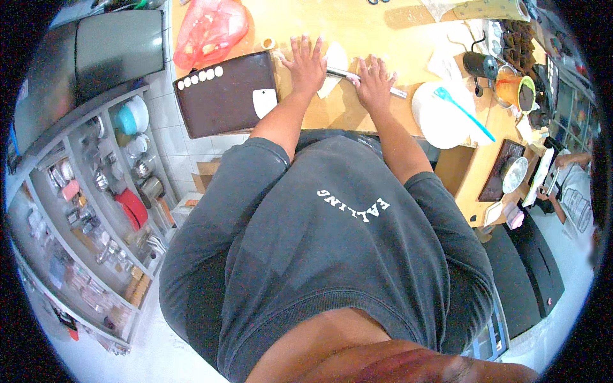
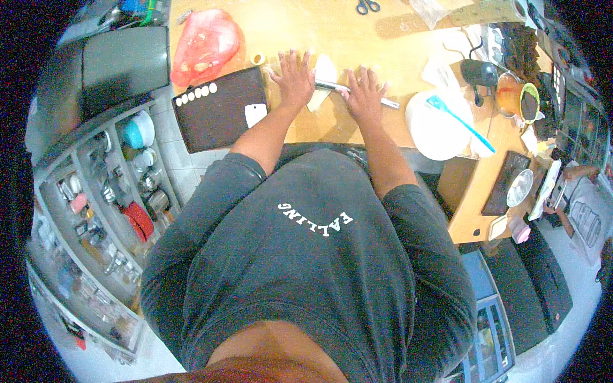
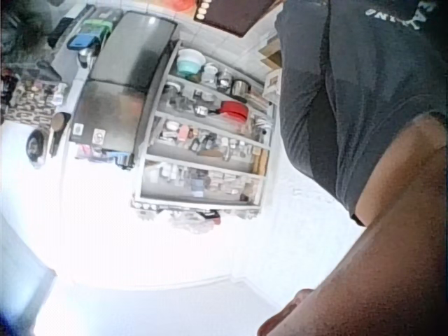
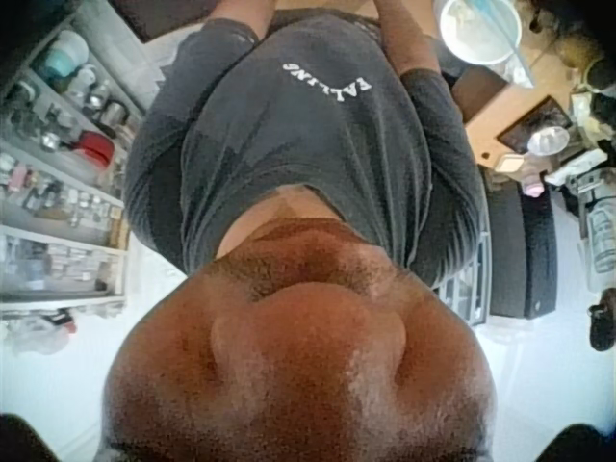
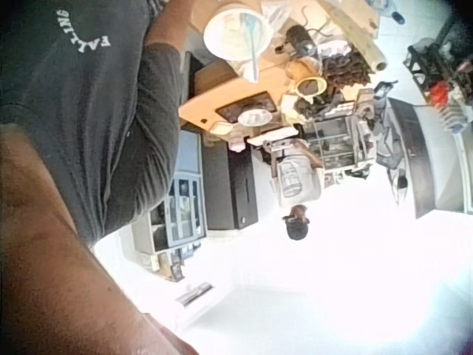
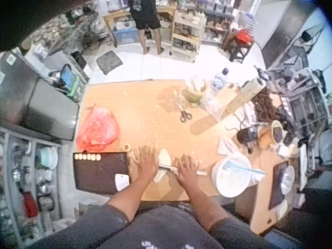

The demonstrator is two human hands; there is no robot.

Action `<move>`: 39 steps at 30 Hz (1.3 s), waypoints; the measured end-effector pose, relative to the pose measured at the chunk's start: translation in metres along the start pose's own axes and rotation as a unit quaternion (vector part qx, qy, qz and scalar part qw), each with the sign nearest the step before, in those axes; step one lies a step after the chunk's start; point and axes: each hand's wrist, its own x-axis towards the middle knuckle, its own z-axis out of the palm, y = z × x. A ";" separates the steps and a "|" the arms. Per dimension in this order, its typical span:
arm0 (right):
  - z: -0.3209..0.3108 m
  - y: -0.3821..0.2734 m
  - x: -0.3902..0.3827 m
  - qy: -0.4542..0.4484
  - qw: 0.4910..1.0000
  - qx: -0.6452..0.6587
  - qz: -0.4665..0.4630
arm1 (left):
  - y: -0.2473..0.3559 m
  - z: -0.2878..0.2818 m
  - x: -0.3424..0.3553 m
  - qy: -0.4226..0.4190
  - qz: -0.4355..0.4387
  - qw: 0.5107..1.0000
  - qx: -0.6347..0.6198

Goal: The person rolls a piece of dough with a rolling pin on a wooden table. They place a piece of filling into the dough and roll it into a ball by hand before placing it on a tray.

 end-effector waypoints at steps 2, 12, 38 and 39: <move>0.004 0.004 0.005 0.007 1.000 0.005 -0.004 | 0.004 -0.003 0.005 -0.014 -0.020 1.000 0.011; 0.001 0.018 0.041 0.029 1.000 0.002 0.013 | 0.001 0.004 0.038 0.051 0.032 0.998 0.005; 0.006 0.037 0.096 0.061 0.997 0.008 0.039 | 0.003 0.002 0.091 0.062 0.018 0.996 -0.067; 0.005 0.038 0.098 0.057 0.998 0.010 0.040 | 0.004 0.002 0.093 0.052 0.009 0.997 -0.064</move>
